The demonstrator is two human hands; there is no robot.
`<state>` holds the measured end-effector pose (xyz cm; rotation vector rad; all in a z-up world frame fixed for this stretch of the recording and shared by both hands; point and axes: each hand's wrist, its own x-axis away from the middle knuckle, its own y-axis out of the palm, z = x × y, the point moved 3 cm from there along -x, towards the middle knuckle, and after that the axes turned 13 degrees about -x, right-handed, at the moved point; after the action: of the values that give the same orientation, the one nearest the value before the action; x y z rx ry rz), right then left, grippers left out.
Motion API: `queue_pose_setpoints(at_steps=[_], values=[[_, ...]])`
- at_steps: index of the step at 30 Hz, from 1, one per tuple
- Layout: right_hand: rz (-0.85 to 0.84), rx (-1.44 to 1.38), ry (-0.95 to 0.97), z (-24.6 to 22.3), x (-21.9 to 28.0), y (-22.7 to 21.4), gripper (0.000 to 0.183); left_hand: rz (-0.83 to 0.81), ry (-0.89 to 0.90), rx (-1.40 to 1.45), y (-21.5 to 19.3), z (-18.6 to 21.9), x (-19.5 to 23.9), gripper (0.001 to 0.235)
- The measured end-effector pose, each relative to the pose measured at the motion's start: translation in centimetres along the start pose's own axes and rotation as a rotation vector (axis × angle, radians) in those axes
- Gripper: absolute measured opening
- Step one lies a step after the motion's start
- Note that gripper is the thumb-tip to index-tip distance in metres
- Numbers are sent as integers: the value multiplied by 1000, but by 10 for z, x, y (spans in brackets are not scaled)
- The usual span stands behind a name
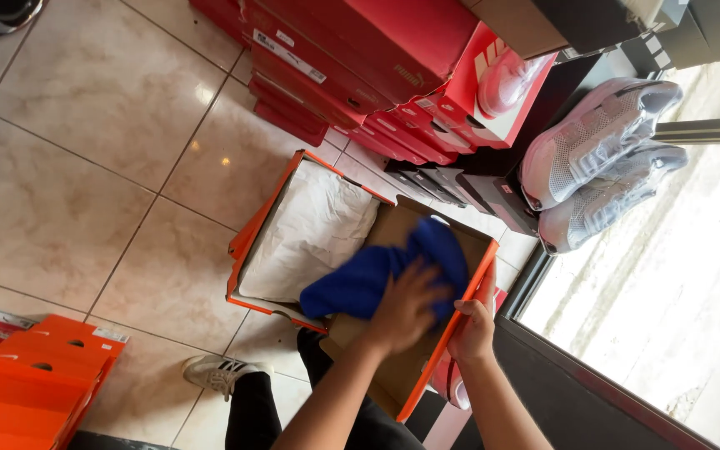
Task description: Wiping shoeboxes with a cloth and organizing them into stacks
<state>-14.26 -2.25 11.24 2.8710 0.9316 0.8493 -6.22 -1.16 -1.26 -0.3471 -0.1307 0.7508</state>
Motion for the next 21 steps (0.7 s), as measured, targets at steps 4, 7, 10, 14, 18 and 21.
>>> queue_pose_setpoints(at_steps=[4, 7, 10, 14, 18, 21], values=[[-58, 155, -86, -22, 22, 35, 101, -52, 45, 220, -6, -10, 63, 46], [-59, 223, -64, -12, 27, 33, 107, -116, -86, 86, 1, -43, 50, 57], [-74, 188, -70, -3, 23, 28, 107, 87, -168, -86, 6, -70, 5, 62], [73, 133, -8, 4, 27, 61, 91, 92, -288, 219, -49, -38, 31, 47], [111, 180, 138, 43, 22, 75, 103, 158, -884, 1000, -154, -46, 163, 46], [-338, 513, 37, 68, 25, 130, 107, 1641, -846, 683, -133, -166, 356, 24]])
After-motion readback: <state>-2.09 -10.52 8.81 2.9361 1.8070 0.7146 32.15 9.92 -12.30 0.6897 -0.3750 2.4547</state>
